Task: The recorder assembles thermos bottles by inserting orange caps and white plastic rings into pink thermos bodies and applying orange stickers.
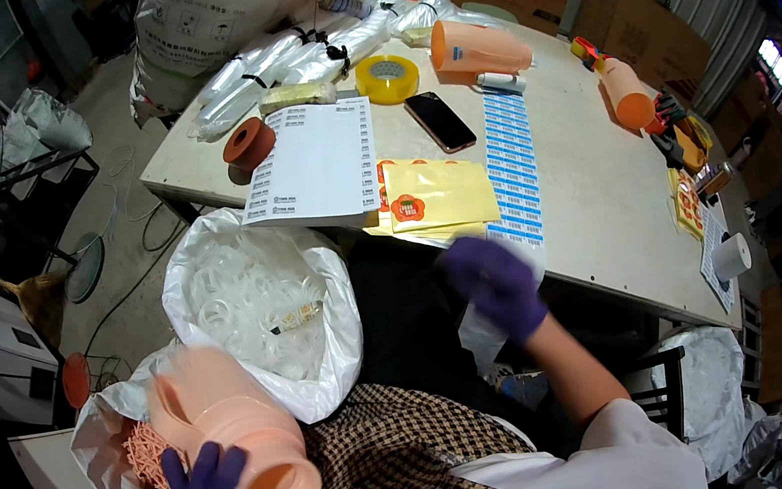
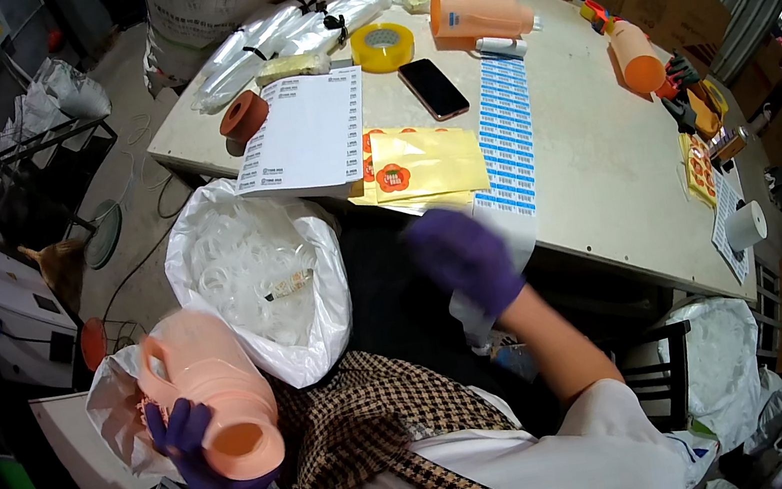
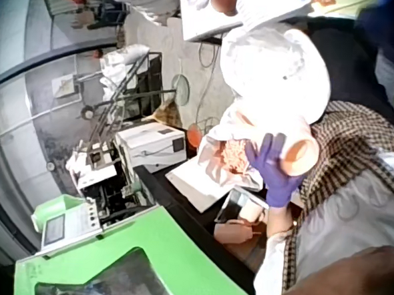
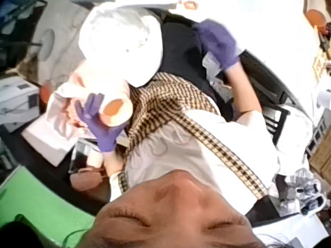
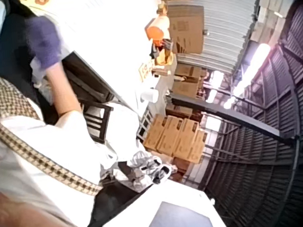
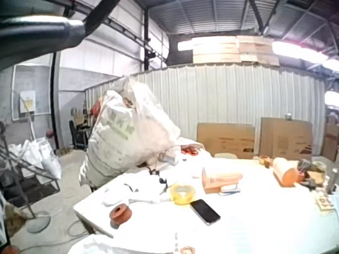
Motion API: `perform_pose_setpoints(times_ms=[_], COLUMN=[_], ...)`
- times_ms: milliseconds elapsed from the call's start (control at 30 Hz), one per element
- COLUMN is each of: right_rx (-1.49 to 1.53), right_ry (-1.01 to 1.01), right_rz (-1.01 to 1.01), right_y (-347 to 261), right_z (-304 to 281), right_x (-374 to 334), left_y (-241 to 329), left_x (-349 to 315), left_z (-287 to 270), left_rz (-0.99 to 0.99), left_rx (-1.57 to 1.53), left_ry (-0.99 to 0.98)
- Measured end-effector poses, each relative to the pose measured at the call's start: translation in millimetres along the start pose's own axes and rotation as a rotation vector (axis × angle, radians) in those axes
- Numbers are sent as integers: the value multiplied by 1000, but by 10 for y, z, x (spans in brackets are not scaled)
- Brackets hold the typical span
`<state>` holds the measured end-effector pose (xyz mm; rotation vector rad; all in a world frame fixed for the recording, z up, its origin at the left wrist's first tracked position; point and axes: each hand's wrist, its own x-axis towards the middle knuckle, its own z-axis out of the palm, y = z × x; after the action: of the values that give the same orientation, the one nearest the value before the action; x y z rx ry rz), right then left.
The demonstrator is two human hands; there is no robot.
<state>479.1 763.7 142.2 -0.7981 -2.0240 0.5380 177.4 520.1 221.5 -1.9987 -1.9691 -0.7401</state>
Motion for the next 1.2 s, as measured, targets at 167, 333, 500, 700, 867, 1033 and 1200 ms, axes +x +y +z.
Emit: perform_pose_setpoints(times_ms=[167,333,500,700,867,1033,1200], right_rx=[-488,-550,-477,-449,-406,527,574], right_ry=[71,75,156,161,233,-117,-570], right_rz=[304,443,450,217,146,497,478], right_y=[1293,1148,1148,1215,473,-404,-131], right_z=[-617,-765,-724,-567,-234,1194,2418], right_x=[-543,-773,-829,-874,-474,473,834], left_y=[-260,-416,-432,-644,-795,-807,-790], left_x=[-246,-540,-663,-775,-785,-762,-789], left_z=[690,1268,1404,1429,1483,1336,1487], left_rz=[583,659,621,543,697,663,674], left_rx=[138,46,12,-32,161,104,84], left_ry=[-178,-423,-386,-506,-411,-350,-356])
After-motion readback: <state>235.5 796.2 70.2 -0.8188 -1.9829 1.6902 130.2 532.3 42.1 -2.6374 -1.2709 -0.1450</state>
